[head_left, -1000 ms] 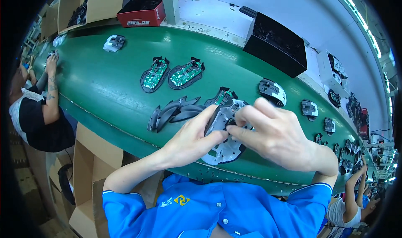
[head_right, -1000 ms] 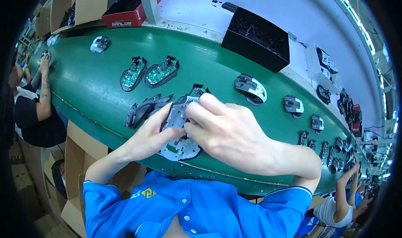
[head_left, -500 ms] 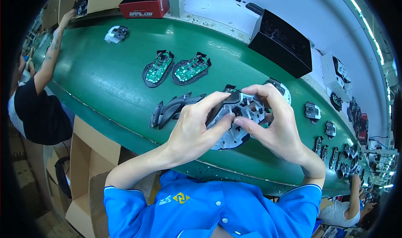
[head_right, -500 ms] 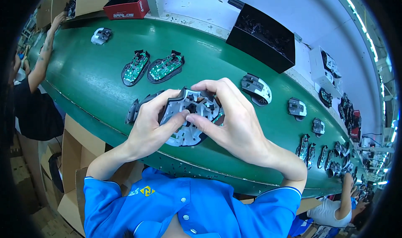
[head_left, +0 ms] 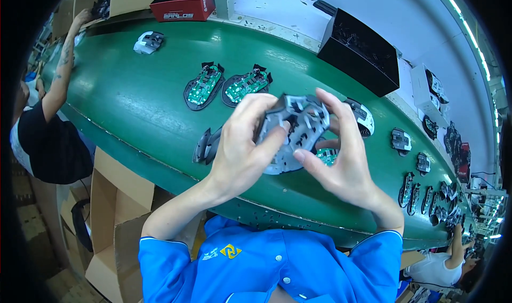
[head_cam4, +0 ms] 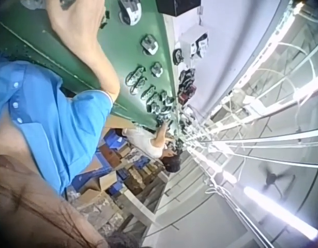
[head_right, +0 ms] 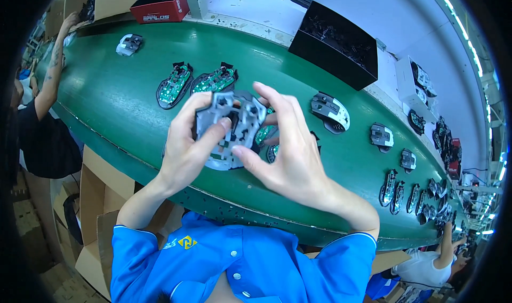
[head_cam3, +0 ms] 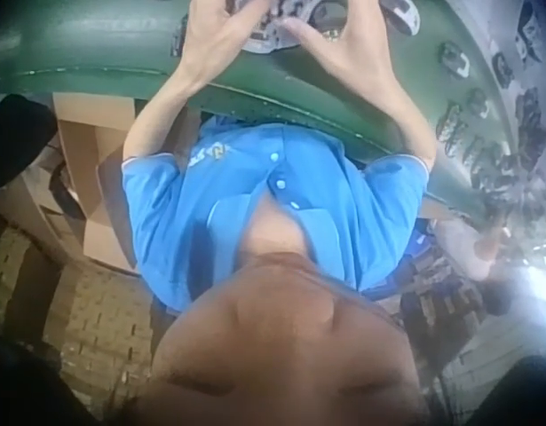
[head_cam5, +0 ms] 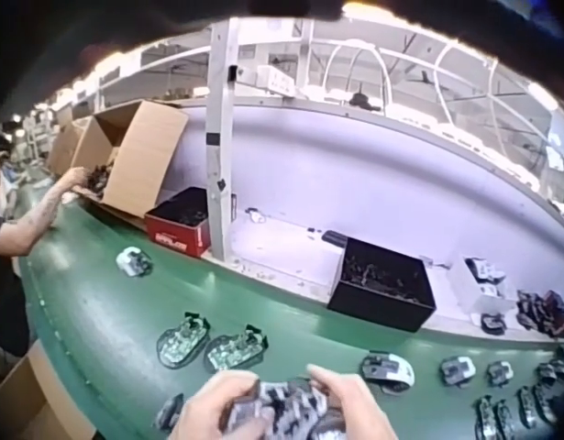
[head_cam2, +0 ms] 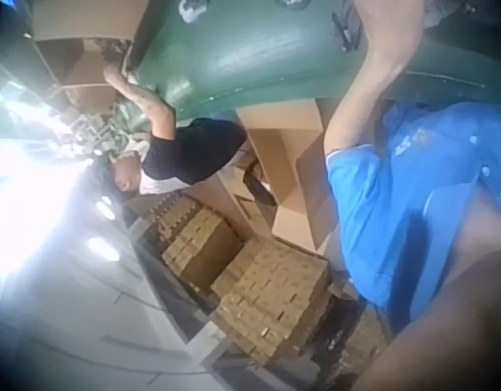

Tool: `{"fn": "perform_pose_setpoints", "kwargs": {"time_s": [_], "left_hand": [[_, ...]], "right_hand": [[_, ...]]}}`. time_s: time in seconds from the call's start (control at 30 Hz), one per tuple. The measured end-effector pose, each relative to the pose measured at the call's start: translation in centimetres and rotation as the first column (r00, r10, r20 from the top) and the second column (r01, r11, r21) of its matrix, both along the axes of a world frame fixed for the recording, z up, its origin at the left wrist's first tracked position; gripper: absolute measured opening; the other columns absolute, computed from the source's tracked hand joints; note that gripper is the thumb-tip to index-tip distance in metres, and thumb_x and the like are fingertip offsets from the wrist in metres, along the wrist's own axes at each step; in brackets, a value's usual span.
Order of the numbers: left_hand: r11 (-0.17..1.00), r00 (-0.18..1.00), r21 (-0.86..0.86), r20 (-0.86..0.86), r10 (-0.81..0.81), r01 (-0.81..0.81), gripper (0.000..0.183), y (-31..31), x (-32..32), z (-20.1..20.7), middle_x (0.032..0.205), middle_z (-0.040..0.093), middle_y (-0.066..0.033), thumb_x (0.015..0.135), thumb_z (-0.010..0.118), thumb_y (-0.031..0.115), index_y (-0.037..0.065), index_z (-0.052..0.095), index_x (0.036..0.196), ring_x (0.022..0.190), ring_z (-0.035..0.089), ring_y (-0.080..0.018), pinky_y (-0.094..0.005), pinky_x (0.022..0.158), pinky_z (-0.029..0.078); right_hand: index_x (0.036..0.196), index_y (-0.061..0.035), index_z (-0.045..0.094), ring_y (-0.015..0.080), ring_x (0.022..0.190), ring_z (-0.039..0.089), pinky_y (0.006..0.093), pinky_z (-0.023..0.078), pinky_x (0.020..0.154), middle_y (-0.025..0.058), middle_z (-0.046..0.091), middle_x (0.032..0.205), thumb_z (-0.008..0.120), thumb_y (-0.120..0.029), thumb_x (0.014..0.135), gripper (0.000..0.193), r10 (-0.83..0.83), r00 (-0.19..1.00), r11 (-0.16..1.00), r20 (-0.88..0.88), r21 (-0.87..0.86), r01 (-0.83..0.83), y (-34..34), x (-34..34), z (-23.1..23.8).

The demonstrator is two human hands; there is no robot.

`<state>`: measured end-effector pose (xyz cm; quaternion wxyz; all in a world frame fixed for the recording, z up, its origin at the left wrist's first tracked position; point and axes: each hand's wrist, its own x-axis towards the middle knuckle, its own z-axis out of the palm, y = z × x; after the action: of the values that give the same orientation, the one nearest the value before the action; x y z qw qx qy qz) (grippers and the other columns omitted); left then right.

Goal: The person assembles computer mouse shells by taking small components from a box, inserting them into the inside of mouse shells by hand, attaching side panels to the shells, and placing the assembled mouse shells onto the conveyor belt.

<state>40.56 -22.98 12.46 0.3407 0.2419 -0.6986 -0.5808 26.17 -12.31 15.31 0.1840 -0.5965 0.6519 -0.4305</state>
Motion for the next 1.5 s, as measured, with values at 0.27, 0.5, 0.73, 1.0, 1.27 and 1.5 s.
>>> {"fn": "perform_pose_setpoints", "kwargs": {"time_s": [0.27,0.5,0.73,1.0,1.27,1.5], "left_hand": [[0.996,0.998,0.063,0.002,-0.062,0.062,0.031,0.8,0.3,0.3,0.106,0.049,-0.0105,0.082,0.062,0.005,-0.005,0.053,0.110,0.083,0.053,-0.0135,-0.0267,0.068,0.043],[0.984,0.988,-0.097,-0.020,-0.154,0.151,0.049,1.6,1.4,0.2,0.102,0.057,-0.0155,0.075,0.060,0.002,-0.005,0.047,0.121,0.086,0.062,-0.0205,-0.0292,0.074,0.049],[0.974,0.994,-0.203,0.062,-0.086,0.097,0.053,2.4,1.4,0.5,0.097,0.061,-0.0200,0.075,0.057,0.000,-0.004,0.043,0.126,0.083,0.065,-0.0289,-0.0350,0.071,0.051],[0.965,0.997,-0.251,-0.010,-0.076,0.071,0.056,2.7,0.4,-0.6,0.104,0.058,-0.0213,0.075,0.056,-0.001,-0.002,0.039,0.128,0.090,0.064,-0.0310,-0.0359,0.075,0.051],[0.959,0.987,-0.245,0.099,-0.123,0.144,0.065,1.9,0.9,0.6,0.111,0.056,-0.0250,0.077,0.060,0.001,0.001,0.029,0.135,0.094,0.063,-0.0378,-0.0401,0.076,0.051],[0.981,0.960,0.075,0.206,-0.189,0.178,0.062,-9.8,9.7,4.4,0.120,0.049,-0.0109,0.084,0.062,0.032,0.009,0.040,0.137,0.097,0.059,-0.0185,-0.0263,0.065,0.055]], "right_hand": [[0.142,-0.0008,0.021,0.0211,0.108,0.055,0.0301,0.049,0.085,0.0167,0.041,0.131,0.066,0.005,0.071,0.084,-0.184,0.983,0.969,-0.013,-0.173,0.179,0.2,2.6,-2.9],[0.136,0.0008,0.033,0.0196,0.111,0.051,0.0306,0.044,0.092,0.0142,0.042,0.131,0.067,0.007,0.067,0.077,-0.100,0.977,0.969,0.189,-0.206,0.139,0.9,2.1,-1.8],[0.135,0.0012,0.031,0.0178,0.117,0.045,0.0316,0.038,0.101,0.0126,0.039,0.134,0.067,0.007,0.068,0.076,-0.099,0.949,0.975,0.300,-0.159,0.152,1.4,2.6,-1.6],[0.134,-0.0007,0.032,0.0167,0.113,0.046,0.0314,0.039,0.099,0.0122,0.039,0.132,0.067,0.008,0.069,0.074,-0.101,0.939,0.961,0.330,-0.214,0.178,1.4,2.3,-2.7],[0.136,-0.0008,0.030,0.0195,0.117,0.047,0.0318,0.039,0.099,0.0130,0.038,0.132,0.066,0.005,0.071,0.075,-0.104,0.948,0.983,0.300,-0.117,0.145,1.0,1.9,-1.9],[0.129,0.0024,0.044,0.0174,0.108,0.053,0.0289,0.039,0.096,0.0100,0.055,0.118,0.068,-0.011,0.064,0.071,-0.387,0.867,0.831,0.313,0.526,0.181,11.4,-11.0,-0.6]]}}
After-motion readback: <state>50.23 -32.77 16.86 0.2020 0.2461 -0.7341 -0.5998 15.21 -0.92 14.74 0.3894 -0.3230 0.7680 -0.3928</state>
